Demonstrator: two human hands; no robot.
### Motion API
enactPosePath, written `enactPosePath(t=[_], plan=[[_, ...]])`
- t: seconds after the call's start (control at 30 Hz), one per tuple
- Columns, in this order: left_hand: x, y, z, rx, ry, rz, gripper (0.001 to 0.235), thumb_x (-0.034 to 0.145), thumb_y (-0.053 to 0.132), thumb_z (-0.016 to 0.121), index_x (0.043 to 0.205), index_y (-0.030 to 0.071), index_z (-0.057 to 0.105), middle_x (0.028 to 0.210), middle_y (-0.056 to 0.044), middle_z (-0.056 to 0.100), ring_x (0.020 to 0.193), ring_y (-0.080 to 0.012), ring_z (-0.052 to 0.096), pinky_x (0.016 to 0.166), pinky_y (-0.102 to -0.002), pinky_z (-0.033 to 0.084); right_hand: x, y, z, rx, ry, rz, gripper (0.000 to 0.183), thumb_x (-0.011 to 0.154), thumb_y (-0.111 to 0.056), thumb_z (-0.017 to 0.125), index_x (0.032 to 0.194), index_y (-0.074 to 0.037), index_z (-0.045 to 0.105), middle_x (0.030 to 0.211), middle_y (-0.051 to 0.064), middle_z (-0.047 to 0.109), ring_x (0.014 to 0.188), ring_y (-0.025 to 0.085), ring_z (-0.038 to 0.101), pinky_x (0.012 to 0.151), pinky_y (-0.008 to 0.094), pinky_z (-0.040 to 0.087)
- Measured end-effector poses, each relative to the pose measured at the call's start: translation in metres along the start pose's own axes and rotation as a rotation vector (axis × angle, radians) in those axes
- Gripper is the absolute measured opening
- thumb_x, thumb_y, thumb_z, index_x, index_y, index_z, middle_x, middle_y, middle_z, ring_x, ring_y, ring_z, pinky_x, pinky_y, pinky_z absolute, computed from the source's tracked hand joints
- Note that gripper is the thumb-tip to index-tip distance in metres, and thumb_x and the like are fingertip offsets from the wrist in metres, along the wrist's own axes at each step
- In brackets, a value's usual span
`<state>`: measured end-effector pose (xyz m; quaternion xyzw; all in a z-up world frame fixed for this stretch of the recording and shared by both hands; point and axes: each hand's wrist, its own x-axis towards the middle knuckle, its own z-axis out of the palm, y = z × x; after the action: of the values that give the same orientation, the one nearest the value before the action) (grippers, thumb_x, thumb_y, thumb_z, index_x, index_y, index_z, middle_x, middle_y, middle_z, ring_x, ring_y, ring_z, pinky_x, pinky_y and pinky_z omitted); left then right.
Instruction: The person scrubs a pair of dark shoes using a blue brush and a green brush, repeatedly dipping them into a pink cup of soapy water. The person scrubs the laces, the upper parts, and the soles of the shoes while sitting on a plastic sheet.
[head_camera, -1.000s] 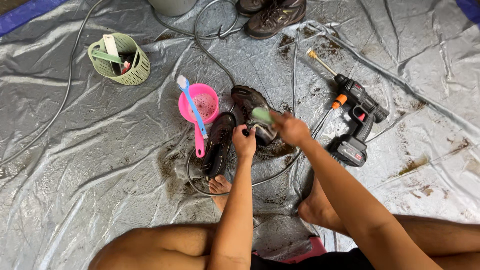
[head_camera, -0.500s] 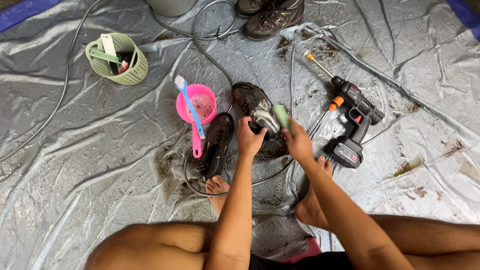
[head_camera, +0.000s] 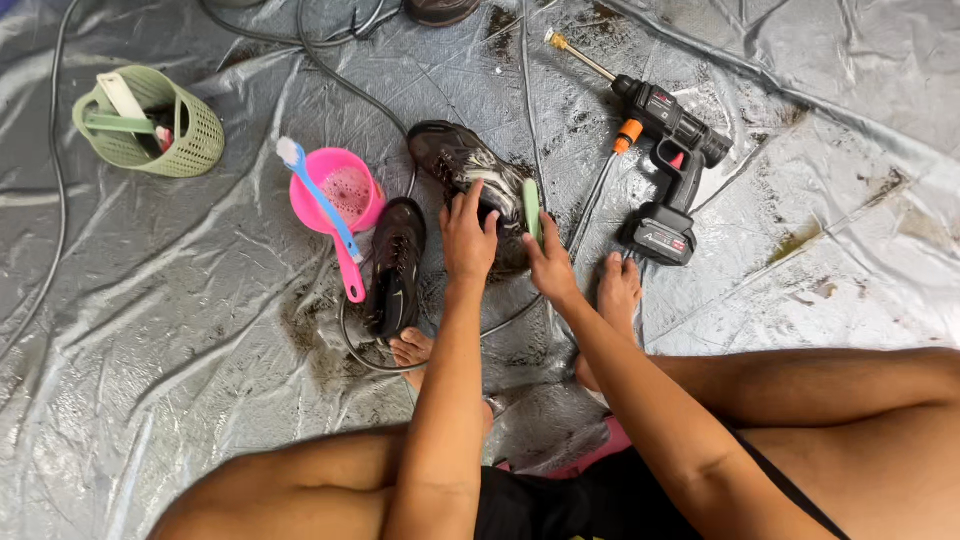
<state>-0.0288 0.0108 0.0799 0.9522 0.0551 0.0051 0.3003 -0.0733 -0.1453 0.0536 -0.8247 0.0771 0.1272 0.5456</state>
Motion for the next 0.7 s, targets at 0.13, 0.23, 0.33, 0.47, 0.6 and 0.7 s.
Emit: enactPosePath(t=[0.13, 0.23, 0.33, 0.47, 0.6, 0.7], plan=[[-0.001, -0.004, 0.001, -0.027, 0.019, 0.024, 0.058, 0.108, 0.018, 0.074, 0.162, 0.016, 0.054, 0.142, -0.017, 0.065, 0.139, -0.0379, 0.062, 0.122, -0.057, 0.046, -0.011, -0.025, 0.0, 0.049, -0.061, 0.018, 0.067, 0.115, -0.049, 0.052, 0.173, -0.023, 0.031, 0.154, 0.04, 0.056, 0.14, 0.063, 0.053, 0.118, 0.072, 0.041], [0.004, -0.005, 0.003, -0.023, 0.014, 0.013, 0.057, 0.11, 0.022, 0.072, 0.163, 0.018, 0.053, 0.142, -0.017, 0.065, 0.138, -0.0376, 0.062, 0.12, -0.057, 0.048, 0.006, 0.002, 0.005, 0.044, -0.066, 0.054, 0.068, 0.117, -0.05, 0.048, 0.175, -0.024, 0.027, 0.157, 0.039, 0.054, 0.139, 0.06, 0.057, 0.114, 0.07, 0.045], [0.008, -0.002, 0.004, 0.004, -0.016, -0.028, 0.06, 0.11, 0.023, 0.071, 0.166, 0.023, 0.05, 0.145, -0.016, 0.064, 0.141, -0.0379, 0.06, 0.118, -0.056, 0.052, -0.006, -0.014, 0.007, 0.043, -0.06, 0.063, 0.067, 0.119, -0.046, 0.046, 0.177, -0.022, 0.023, 0.156, 0.039, 0.055, 0.137, 0.059, 0.059, 0.113, 0.071, 0.048], [0.012, -0.012, 0.018, 0.013, 0.016, 0.008, 0.063, 0.105, 0.029, 0.076, 0.163, 0.022, 0.053, 0.14, -0.015, 0.067, 0.138, -0.0377, 0.064, 0.122, -0.056, 0.049, 0.016, 0.011, 0.013, 0.002, 0.027, 0.178, 0.065, 0.118, -0.049, 0.046, 0.173, -0.024, 0.023, 0.144, 0.044, 0.06, 0.135, 0.063, 0.058, 0.117, 0.072, 0.045], [0.008, -0.006, 0.012, -0.039, -0.02, -0.052, 0.059, 0.11, 0.028, 0.07, 0.166, 0.025, 0.05, 0.148, -0.015, 0.064, 0.144, -0.038, 0.059, 0.115, -0.054, 0.056, -0.011, -0.028, 0.005, 0.079, -0.011, 0.15, 0.066, 0.116, -0.053, 0.048, 0.173, -0.028, 0.028, 0.135, 0.043, 0.066, 0.129, 0.062, 0.064, 0.109, 0.071, 0.049], [0.012, -0.008, 0.016, -0.034, -0.009, -0.07, 0.059, 0.109, 0.024, 0.071, 0.165, 0.023, 0.051, 0.149, -0.017, 0.064, 0.146, -0.0386, 0.058, 0.121, -0.056, 0.052, 0.004, 0.012, -0.001, 0.001, -0.103, 0.125, 0.067, 0.114, -0.054, 0.05, 0.173, -0.033, 0.026, 0.151, 0.04, 0.058, 0.136, 0.063, 0.057, 0.115, 0.07, 0.048]])
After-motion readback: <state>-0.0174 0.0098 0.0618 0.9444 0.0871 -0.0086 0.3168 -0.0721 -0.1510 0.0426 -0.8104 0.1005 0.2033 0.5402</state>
